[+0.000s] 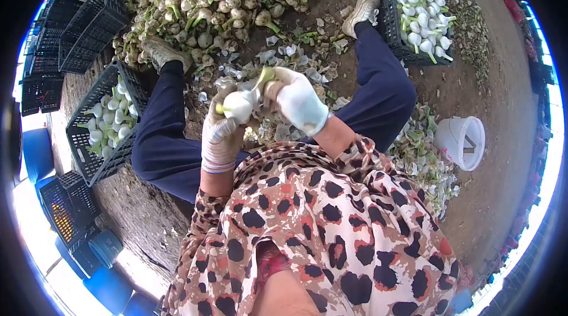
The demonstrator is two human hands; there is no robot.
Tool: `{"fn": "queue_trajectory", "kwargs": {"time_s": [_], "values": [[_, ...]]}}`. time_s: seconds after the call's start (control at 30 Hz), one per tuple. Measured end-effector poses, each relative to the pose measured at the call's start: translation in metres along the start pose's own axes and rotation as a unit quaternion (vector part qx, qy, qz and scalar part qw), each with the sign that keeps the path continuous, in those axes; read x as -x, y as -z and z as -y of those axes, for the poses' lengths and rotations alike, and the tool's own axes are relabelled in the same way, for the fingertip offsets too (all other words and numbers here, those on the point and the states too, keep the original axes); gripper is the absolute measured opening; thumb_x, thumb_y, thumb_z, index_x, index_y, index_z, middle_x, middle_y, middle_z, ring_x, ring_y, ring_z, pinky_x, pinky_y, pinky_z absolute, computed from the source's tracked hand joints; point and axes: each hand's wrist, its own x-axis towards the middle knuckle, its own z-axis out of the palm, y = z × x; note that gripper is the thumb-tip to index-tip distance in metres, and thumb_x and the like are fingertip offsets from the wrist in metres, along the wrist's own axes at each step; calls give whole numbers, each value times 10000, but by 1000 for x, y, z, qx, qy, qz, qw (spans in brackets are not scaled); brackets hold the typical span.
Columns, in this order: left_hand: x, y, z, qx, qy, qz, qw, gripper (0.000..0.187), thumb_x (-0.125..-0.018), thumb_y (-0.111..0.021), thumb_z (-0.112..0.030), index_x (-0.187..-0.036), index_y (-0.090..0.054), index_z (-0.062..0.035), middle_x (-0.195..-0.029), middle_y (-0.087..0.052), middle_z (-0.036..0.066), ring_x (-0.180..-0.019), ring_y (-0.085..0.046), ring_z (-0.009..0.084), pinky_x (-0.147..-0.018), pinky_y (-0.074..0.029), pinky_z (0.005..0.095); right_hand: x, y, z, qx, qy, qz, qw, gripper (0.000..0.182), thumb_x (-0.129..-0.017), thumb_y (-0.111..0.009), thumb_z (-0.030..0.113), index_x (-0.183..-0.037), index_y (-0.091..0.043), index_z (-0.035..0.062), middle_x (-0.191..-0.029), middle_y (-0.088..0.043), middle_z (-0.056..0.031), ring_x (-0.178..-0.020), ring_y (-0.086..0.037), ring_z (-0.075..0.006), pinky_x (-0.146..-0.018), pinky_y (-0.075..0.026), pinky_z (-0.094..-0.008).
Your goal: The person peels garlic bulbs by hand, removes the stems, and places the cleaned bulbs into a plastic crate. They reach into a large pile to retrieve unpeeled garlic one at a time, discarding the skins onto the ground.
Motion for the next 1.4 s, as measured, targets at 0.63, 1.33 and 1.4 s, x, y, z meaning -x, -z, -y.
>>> {"fn": "queue_trajectory", "kwargs": {"time_s": [0.63,1.33,1.4], "values": [[-4,-22,-20,-599,-163,16,784,364,-849,-673,11,-1212,-655,-12,-1094,-667,148,-956,-665,240,-863,-516,313,17,0,-4,416,197,46,886,488,-845,-599,10,-1319,-508,-60,-1220,-621,-167,-1129,-604,-204,-967,-485,-316],[-27,47,0,218,-54,-188,956,173,-974,-592,-115,-1094,-629,4,-914,-678,96,-788,-661,191,-823,-585,386,12,9,-32,-345,-156,36,925,495,-923,-494,37,-1414,-430,43,-1254,-584,-189,-765,-629,-159,-569,-520,-261],[-34,62,-12,208,-87,-289,930,182,-979,-570,-89,-1119,-612,19,-951,-678,107,-843,-675,208,-890,-581,400,12,16,-37,-391,-169,123,896,415,-988,-506,111,-1395,-445,56,-1276,-576,-234,-753,-633,-149,-528,-513,-244]]}}
